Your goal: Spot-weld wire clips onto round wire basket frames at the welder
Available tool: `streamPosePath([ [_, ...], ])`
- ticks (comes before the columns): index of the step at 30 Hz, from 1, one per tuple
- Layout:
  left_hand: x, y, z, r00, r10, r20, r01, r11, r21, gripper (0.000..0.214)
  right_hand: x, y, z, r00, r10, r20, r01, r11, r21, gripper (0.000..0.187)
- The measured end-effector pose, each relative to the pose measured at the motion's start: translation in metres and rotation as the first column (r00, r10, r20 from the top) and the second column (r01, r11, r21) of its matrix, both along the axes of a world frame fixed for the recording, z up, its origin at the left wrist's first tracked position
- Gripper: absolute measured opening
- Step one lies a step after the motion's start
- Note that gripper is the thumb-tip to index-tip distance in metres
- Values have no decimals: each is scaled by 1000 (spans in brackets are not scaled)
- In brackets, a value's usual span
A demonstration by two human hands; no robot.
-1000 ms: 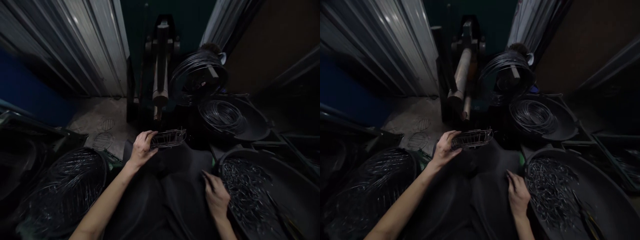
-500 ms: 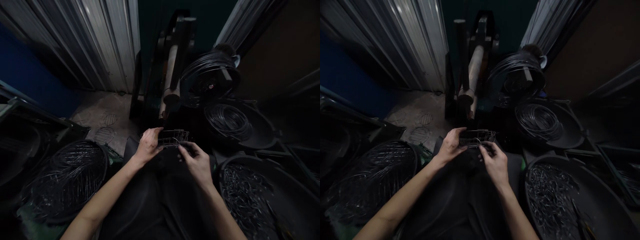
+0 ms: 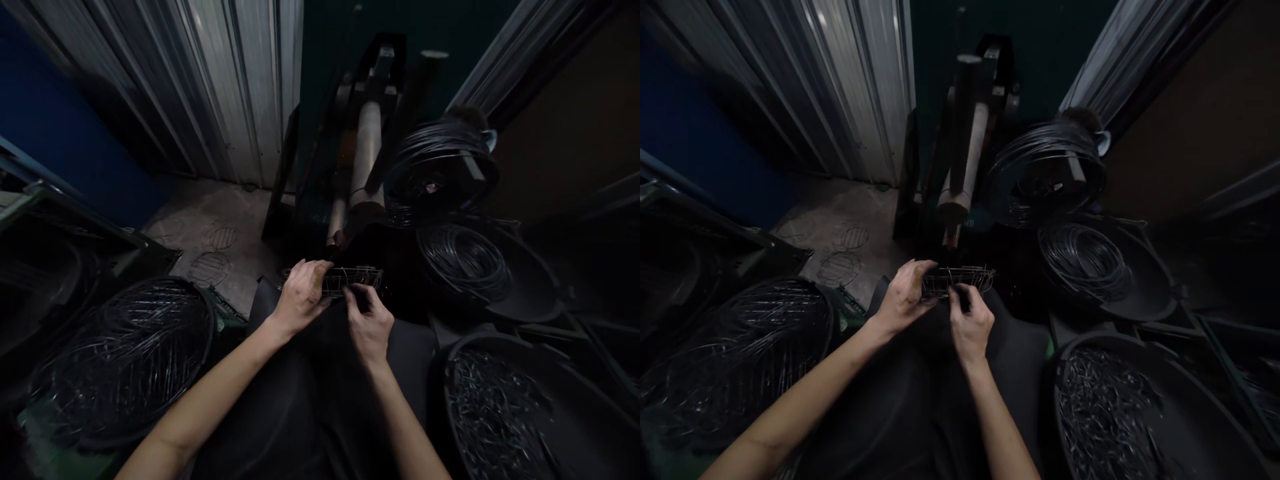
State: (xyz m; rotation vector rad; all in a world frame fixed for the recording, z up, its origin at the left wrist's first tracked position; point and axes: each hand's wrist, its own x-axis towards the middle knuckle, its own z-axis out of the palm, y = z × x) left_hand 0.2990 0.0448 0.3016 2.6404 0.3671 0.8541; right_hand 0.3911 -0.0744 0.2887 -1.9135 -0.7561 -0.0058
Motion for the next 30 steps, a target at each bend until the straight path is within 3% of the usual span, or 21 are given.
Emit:
streamPosePath([
  [10, 6, 5, -4, 994, 12, 105, -13, 1000, 12, 51, 3, 17, -20, 946, -57, 319, 11, 989, 144, 10],
  [20, 16, 17, -10, 987, -3, 162, -2, 999, 32, 49, 15, 27, -27, 933, -51, 355, -18, 982, 189, 8],
  [30, 22, 24, -6, 979, -24, 204, 15, 999, 42, 45, 20, 35, -25, 934, -68, 352, -2, 981, 195, 8],
])
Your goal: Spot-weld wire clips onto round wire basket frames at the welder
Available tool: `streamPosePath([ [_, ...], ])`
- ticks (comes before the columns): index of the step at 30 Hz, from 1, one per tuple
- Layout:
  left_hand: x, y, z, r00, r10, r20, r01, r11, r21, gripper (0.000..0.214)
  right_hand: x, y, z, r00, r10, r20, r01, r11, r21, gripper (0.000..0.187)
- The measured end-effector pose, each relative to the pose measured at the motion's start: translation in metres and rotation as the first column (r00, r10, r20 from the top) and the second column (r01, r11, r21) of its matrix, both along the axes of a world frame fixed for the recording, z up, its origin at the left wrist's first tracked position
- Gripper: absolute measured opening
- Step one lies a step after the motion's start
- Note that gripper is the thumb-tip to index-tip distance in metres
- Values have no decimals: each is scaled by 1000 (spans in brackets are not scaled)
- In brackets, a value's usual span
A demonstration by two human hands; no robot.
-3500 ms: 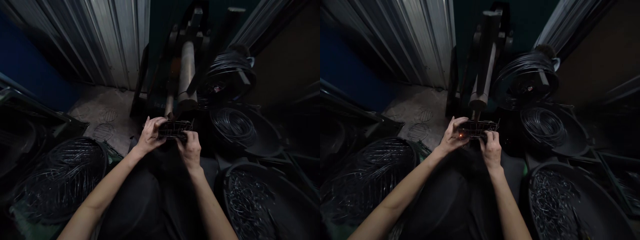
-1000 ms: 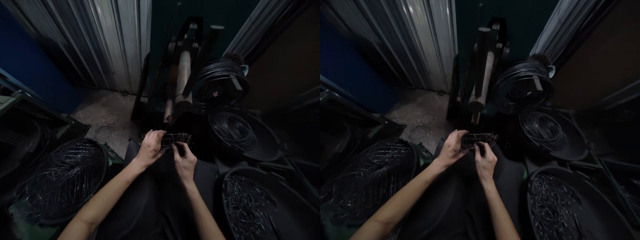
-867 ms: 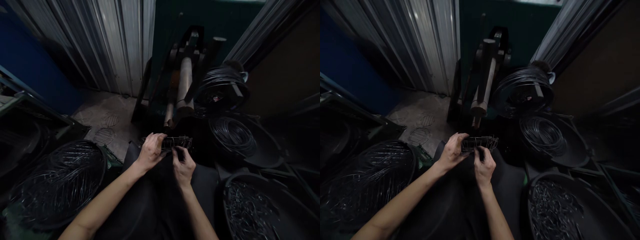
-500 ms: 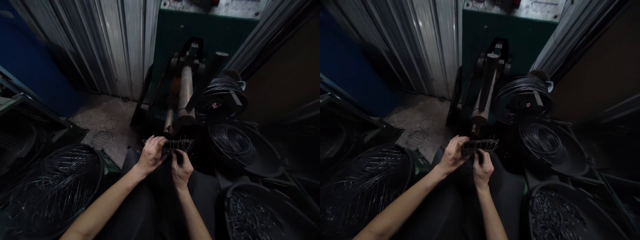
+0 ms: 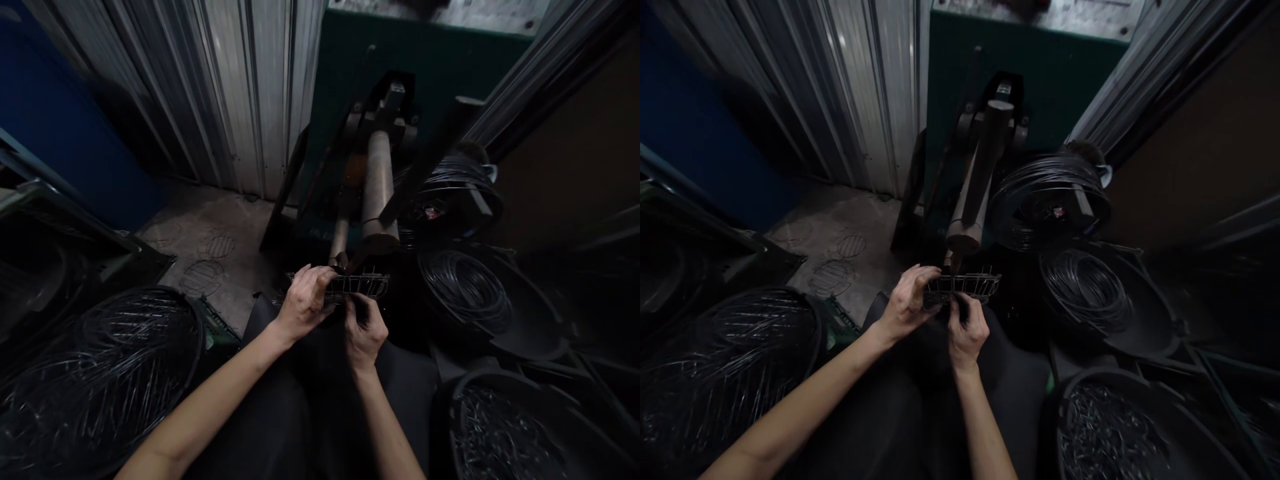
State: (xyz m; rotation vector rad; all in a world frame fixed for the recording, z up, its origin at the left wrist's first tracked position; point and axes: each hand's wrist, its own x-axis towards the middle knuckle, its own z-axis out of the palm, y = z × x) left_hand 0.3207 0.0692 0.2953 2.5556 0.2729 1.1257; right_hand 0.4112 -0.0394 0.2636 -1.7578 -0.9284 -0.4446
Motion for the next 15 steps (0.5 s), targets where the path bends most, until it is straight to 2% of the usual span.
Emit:
streamPosePath([
  [15, 3, 5, -6, 1000, -22, -14, 21, 999, -45, 45, 4, 4, -4, 999, 4, 41, -5, 1000, 11, 10],
])
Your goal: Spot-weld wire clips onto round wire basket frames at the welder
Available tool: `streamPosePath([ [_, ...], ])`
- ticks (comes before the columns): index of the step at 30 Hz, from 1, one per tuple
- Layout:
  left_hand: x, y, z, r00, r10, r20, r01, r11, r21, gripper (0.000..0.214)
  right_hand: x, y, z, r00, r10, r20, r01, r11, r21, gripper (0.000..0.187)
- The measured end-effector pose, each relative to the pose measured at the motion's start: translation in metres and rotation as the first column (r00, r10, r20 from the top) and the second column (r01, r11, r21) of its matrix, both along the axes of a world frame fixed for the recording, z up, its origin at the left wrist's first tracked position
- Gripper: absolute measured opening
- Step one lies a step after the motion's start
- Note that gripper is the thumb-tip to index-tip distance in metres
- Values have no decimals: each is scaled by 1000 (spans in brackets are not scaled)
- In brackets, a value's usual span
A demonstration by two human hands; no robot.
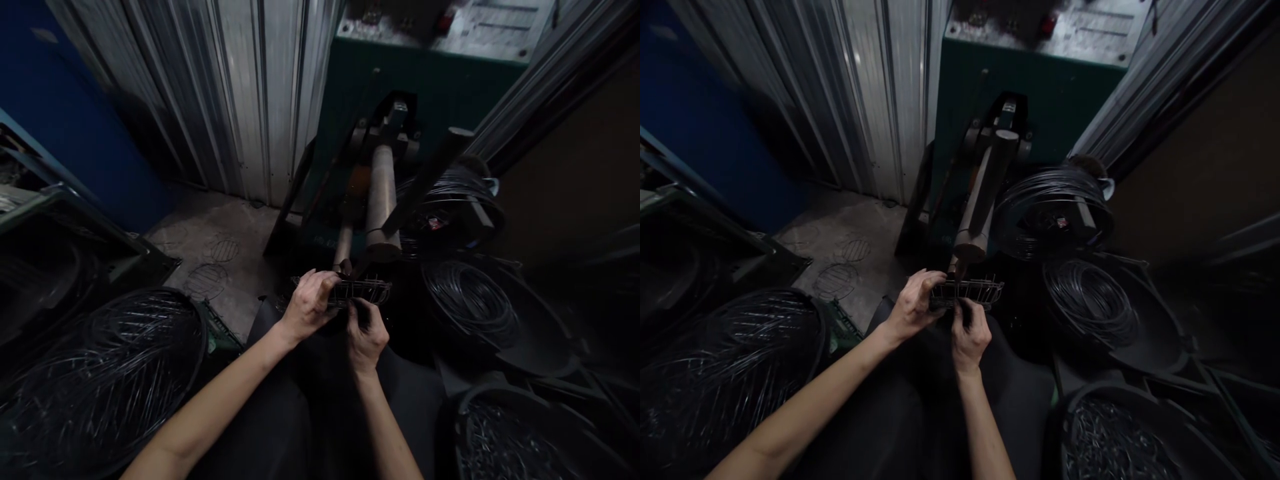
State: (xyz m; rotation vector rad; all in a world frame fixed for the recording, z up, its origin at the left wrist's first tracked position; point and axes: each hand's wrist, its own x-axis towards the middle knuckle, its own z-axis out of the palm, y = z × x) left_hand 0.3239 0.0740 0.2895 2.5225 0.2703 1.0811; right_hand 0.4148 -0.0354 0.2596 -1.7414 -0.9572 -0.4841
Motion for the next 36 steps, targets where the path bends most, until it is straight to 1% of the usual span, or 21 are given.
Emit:
streamPosePath([
  [3, 1, 3, -1, 1000, -10, -8, 10, 1000, 0, 47, 1, 2, 0, 1000, -13, -19, 13, 1000, -1, 13],
  [7, 1, 6, -1, 1000, -15, 25, 15, 1000, 19, 46, 2, 3, -2, 999, -13, -42, 12, 1000, -25, 17],
  [10, 1, 7, -3, 1000, -16, 22, 15, 998, 56, 42, 0, 3, -2, 999, -20, -41, 20, 1000, -20, 17],
  [13, 2, 9, -5, 998, -14, 54, 8, 994, 107, 38, -2, 5, 0, 999, -25, -26, 25, 1000, -17, 17],
  [15, 3, 10, -6, 998, -27, 52, 21, 993, 118, 37, -3, 6, 2, 1000, -23, -10, 22, 1000, -19, 16],
  [19, 2, 12, -4, 999, -41, -28, 43, 997, 67, 43, -4, -1, 5, 1000, -15, 3, 15, 998, -57, 17],
  [21, 1, 12, -4, 998, -44, -55, 46, 998, 37, 45, -7, -10, 3, 998, -50, -23, 48, 997, -55, 17],
  [23, 0, 12, -3, 996, -58, -74, 59, 998, 9, 46, -10, -19, -2, 993, -107, -47, 104, 993, -53, 22],
  [25, 0, 12, -1, 995, -66, -75, 66, 998, -8, 47, -11, -23, -8, 989, -139, -49, 135, 988, -78, 26],
  [30, 0, 12, 3, 997, -57, -54, 58, 998, 14, 50, -3, -13, -17, 986, -167, -1, 165, 977, -131, 31],
  [32, -5, 14, 0, 993, -68, -94, 67, 998, -12, 57, 1, -10, -18, 982, -189, 14, 189, 973, -130, 32],
  [33, -10, 16, -3, 991, -73, -113, 69, 997, -40, 65, 3, -10, -18, 980, -199, 15, 200, 972, -127, 32],
  [35, -19, 22, -14, 990, -55, -128, 40, 993, -114, 84, 4, -10, -19, 978, -208, 12, 208, 969, -130, 32],
  [36, -24, 25, -20, 991, -29, -127, 10, 989, -149, 89, 4, -10, -20, 978, -210, 9, 209, 968, -136, 32],
])
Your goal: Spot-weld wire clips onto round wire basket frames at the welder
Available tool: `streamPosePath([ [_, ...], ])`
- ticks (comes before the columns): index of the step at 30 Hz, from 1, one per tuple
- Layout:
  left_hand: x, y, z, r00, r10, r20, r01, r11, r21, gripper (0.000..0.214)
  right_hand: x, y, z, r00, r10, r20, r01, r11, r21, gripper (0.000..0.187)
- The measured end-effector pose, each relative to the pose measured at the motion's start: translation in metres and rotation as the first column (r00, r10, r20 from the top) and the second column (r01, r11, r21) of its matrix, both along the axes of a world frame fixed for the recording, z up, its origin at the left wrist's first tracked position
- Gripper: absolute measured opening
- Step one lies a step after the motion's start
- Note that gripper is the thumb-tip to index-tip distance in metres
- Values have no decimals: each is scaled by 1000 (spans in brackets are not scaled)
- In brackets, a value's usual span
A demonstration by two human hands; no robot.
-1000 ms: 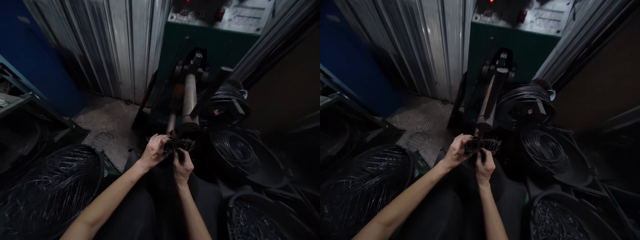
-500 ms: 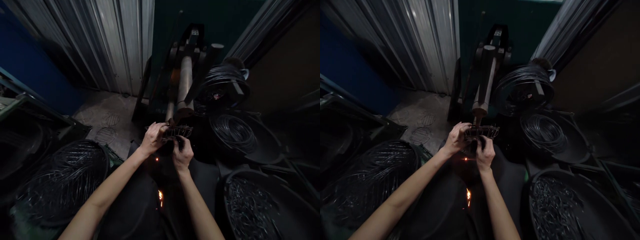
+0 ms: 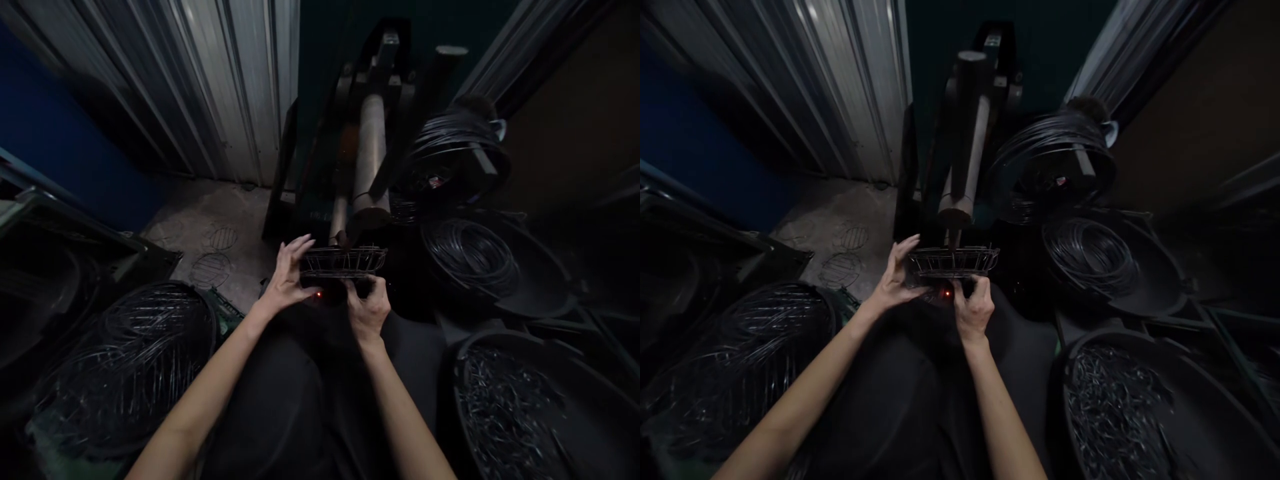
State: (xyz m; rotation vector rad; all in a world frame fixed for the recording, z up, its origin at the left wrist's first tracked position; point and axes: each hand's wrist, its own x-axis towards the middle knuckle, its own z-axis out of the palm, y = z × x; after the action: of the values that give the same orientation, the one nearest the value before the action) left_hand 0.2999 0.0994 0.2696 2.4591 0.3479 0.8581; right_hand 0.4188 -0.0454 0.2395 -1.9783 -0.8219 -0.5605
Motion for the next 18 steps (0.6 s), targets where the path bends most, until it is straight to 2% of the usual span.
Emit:
streamPosePath([
  [3, -7, 11, -16, 994, 110, 9, -109, 992, -70, 77, -4, 5, 1, 999, -21, -33, 21, 1000, -6, 34],
  [5, -7, 18, -21, 993, 119, 20, -116, 989, -89, 61, -5, 6, 6, 998, -24, -61, 24, 1000, -1, 36],
  [7, -5, 22, -20, 995, 89, 44, -85, 992, -94, 50, -1, -4, 15, 995, 41, -91, -43, 999, -16, 37],
  [9, -7, 23, -17, 995, 79, 65, -73, 994, -81, 46, 9, -35, 22, 986, 100, -137, -110, 992, -65, 35],
  [10, -9, 23, -15, 994, 85, 69, -81, 994, -68, 46, 17, -60, 23, 983, 87, -161, -104, 989, -101, 35],
  [11, -13, 20, -13, 993, 93, 72, -90, 995, -50, 46, 27, -89, 21, 983, 18, -182, -46, 987, -151, 34],
  [12, -17, 17, -11, 993, 95, 71, -94, 995, -28, 47, 38, -122, 16, 976, -126, -179, 90, 976, -196, 35],
  [13, -21, 12, -9, 994, 91, 68, -91, 996, -6, 49, 50, -157, 9, 936, -306, -177, 257, 933, -250, 37],
  [14, -25, 6, -7, 994, 84, 68, -85, 996, 15, 50, 63, -190, -1, 860, -474, -191, 392, 852, -348, 37],
  [15, -28, -1, -5, 994, 84, 73, -87, 996, 31, 52, 73, -222, -13, 772, -596, -223, 430, 747, -507, 36],
  [16, -30, -8, -3, 992, 93, 80, -96, 995, 38, 55, 81, -250, -26, 670, -690, -273, 379, 634, -674, 35],
  [17, -31, -14, -1, 991, 107, 85, -110, 993, 37, 58, 87, -273, -41, 601, -738, -308, 289, 560, -776, 34],
  [18, -31, -20, 2, 989, 118, 86, -121, 992, 28, 61, 88, -291, -55, 582, -754, -305, 256, 525, -812, 32],
])
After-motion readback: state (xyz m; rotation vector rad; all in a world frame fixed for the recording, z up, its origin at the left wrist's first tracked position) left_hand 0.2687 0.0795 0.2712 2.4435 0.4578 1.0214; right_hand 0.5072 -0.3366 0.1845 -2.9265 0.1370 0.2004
